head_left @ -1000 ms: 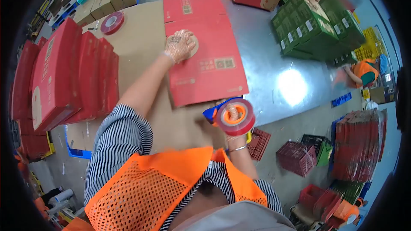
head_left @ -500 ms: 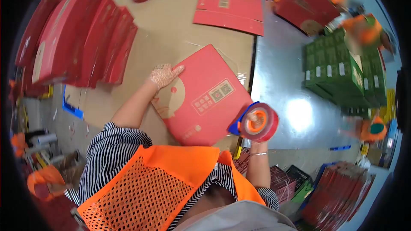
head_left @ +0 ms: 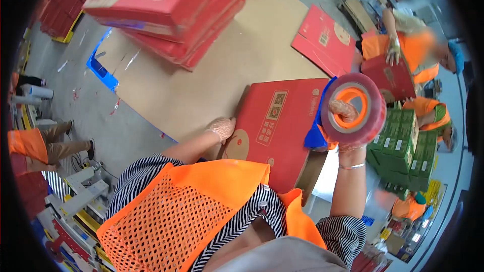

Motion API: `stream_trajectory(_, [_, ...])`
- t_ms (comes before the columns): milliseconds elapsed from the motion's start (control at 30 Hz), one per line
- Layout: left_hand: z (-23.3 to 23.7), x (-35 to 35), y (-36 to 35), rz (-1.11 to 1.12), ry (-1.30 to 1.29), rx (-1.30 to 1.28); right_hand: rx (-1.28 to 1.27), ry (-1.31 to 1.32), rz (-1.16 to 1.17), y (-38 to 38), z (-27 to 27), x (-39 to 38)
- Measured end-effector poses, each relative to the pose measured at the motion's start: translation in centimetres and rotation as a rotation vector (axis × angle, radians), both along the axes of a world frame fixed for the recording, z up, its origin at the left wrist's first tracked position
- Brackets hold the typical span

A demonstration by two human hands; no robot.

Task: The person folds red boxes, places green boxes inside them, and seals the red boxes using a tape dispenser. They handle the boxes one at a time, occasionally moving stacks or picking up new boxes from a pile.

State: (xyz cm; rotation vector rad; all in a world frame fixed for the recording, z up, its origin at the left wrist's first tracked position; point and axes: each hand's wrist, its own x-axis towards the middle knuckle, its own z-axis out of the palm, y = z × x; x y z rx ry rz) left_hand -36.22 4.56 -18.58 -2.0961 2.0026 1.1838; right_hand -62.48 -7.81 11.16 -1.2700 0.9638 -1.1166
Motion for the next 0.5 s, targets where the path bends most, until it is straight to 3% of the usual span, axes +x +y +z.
stream_trajectory(67, [-0.1,0.2,-1.1,-0.317,-0.066,0.004,0.015,0.014,0.050,-0.2,0.2,2.8])
stream_trajectory(100, [0.5,0.6,-2.4,-0.394,-0.109,0.057,0.022,0.036,0.084,-0.2,0.0,4.2])
stream_trajectory(133, [1.8,1.2,-3.8,-0.331,-0.127,0.102,0.029,0.071,0.115,0.1,-0.5,5.2])
stream_trajectory(167, [0.5,0.8,-5.1,0.023,-0.079,-0.135,-0.106,0.150,0.277,-0.6,-1.7,5.1])
stream_trajectory(200, [1.4,1.7,-8.0,0.015,-0.010,-0.367,-0.233,0.230,0.436,-1.0,-3.0,5.0])
stream_trajectory(233, [9.1,2.7,-10.1,0.333,0.306,-0.291,0.050,-0.124,0.373,0.1,-2.8,6.0])
stream_trajectory(267, [12.3,3.0,-12.3,0.450,0.653,-0.490,0.326,-0.485,0.299,1.5,-2.4,7.6])
stream_trajectory(300, [15.6,3.2,-14.0,0.295,0.740,-0.812,0.073,-0.025,0.112,2.8,-1.3,8.7])
stream_trajectory(333, [18.4,3.3,-15.4,0.133,0.817,-1.139,0.069,-0.021,0.093,3.7,-0.1,9.2])
stream_trajectory(367, [20.1,3.2,-16.0,0.120,0.830,-1.134,0.234,-0.179,0.107,4.8,1.1,9.5])
stream_trajectory(433, [21.9,2.5,-16.7,-0.060,1.028,-0.406,0.601,-0.372,0.154,6.4,3.8,8.8])
stream_trajectory(500, [20.8,1.3,-17.0,0.032,1.011,-0.424,0.573,-0.468,0.118,8.0,3.0,6.1])
